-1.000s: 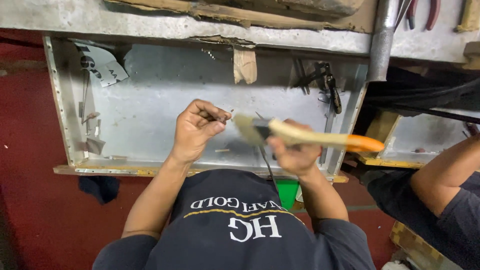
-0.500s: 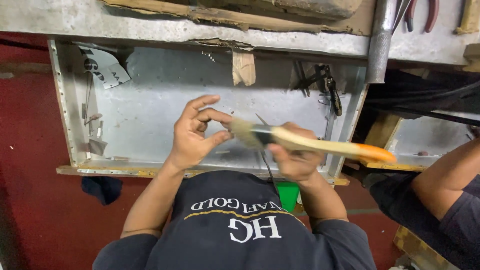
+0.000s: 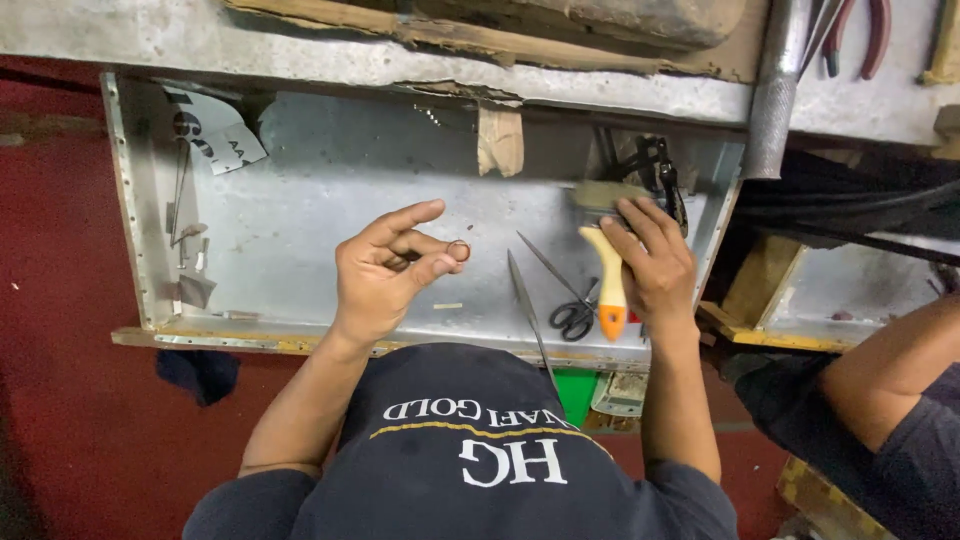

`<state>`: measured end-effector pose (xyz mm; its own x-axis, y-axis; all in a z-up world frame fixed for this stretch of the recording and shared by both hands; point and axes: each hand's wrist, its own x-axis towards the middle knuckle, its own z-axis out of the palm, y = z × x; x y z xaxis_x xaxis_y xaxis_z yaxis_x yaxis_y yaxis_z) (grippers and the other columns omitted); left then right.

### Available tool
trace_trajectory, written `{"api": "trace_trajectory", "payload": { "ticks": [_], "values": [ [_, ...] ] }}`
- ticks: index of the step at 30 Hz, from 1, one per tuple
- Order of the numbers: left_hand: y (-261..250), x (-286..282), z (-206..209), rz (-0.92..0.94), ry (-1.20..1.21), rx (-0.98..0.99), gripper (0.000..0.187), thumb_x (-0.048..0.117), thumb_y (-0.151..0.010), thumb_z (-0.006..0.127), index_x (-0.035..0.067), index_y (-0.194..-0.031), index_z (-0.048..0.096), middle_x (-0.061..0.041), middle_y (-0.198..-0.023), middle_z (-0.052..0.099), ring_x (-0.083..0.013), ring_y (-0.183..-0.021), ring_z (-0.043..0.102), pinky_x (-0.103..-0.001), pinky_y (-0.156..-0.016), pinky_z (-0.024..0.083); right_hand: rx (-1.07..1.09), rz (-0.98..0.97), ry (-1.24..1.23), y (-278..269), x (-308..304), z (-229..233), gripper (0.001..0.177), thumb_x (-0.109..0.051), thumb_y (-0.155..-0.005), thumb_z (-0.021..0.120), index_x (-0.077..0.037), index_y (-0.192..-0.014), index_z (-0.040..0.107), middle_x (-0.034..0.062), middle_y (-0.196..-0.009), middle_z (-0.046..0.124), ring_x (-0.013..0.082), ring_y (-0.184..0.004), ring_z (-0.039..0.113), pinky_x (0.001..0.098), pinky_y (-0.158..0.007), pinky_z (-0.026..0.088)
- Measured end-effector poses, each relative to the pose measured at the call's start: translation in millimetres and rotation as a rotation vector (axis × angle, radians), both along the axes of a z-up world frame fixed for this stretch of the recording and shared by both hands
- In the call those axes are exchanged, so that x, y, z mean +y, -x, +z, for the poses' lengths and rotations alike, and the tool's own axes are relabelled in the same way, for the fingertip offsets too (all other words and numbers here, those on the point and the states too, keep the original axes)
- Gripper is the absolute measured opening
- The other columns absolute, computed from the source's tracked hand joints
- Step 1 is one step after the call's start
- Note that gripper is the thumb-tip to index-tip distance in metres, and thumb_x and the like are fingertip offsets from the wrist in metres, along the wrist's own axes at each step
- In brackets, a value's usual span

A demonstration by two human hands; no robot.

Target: Filing and smoothing the surface of a metal ring using a hand file at a jewelry workbench.

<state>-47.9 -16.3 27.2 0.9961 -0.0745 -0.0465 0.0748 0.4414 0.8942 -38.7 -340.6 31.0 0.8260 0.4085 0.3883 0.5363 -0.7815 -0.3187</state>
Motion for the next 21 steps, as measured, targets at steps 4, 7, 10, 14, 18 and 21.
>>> {"api": "trace_trajectory", "payload": {
  "ticks": [4,7,10,14,18,21],
  "values": [
    [-1.3,-1.9,8.8,-0.013,0.01,0.004,0.046,-0.009,-0.086,0.078,-0.013,-0.128,0.06,-0.024,-0.088,0.077,-0.0229,-0.08,0.078,-0.036,-0.081,0.065,-0.019,-0.056,0.215,31.8,-32.7,-33.3,0.032,0.001,-0.107,0.047,-0.011,-0.112,0.076,0.0168,-0.121,0.073,0.0419,-0.111,0.07,0.0489,-0.091,0.058],
    [-2.0,-4.6,15.4,-0.036,-0.019,0.022,0.034,-0.007,-0.086,0.078,-0.012,-0.117,0.066,-0.023,-0.088,0.078,-0.0221,-0.079,0.078,-0.034,-0.078,0.064,0.065,-0.122,0.31,50.4,-46.1,-48.2,0.025,-0.001,-0.103,0.058,-0.012,-0.121,0.072,0.0162,-0.13,0.069,0.0417,-0.121,0.065,0.0493,-0.098,0.055],
    [-3.8,-6.0,19.0,-0.071,-0.057,0.003,0.018,-0.007,-0.086,0.078,-0.01,-0.102,0.072,-0.022,-0.084,0.078,-0.0224,-0.078,0.078,-0.034,-0.074,0.064,0.182,-0.176,0.353,49.4,-39.1,-41.8,0.031,0.003,-0.095,0.065,-0.009,-0.122,0.074,0.0193,-0.132,0.067,0.0439,-0.126,0.062,0.0527,-0.102,0.052],
    [-2.7,-10.7,23.5,-0.131,-0.061,-0.054,0.013,-0.002,-0.089,0.076,-0.009,-0.1,0.074,-0.019,-0.081,0.078,-0.0215,-0.077,0.077,-0.035,-0.074,0.064,0.133,-0.135,-0.138,34.1,3.9,-34.0,0.016,0.004,-0.086,0.077,-0.002,-0.101,0.077,0.0169,-0.11,0.072,0.0364,-0.101,0.069,0.0449,-0.087,0.057],
    [-0.5,-19.9,33.5,-0.179,-0.06,-0.105,0.014,-0.001,-0.088,0.078,-0.009,-0.1,0.074,-0.015,-0.078,0.078,-0.017,-0.077,0.075,-0.032,-0.072,0.062,0.222,0.108,-0.799,23.9,79.0,9.0,0.02,-0.009,-0.08,0.087,0.003,-0.095,0.079,0.0219,-0.088,0.077,0.0292,-0.069,0.075,0.0406,-0.062,0.062],
    [2.3,-22.6,36.0,-0.168,-0.089,-0.082,0.016,0.0,-0.083,0.082,-0.007,-0.097,0.076,-0.015,-0.076,0.079,-0.0179,-0.076,0.076,-0.033,-0.072,0.062,0.325,0.261,-0.895,10.7,103.5,30.1,0.027,-0.007,-0.08,0.087,0.007,-0.1,0.077,0.0186,-0.089,0.074,0.0265,-0.062,0.07,0.037,-0.057,0.06]
  ]
}}
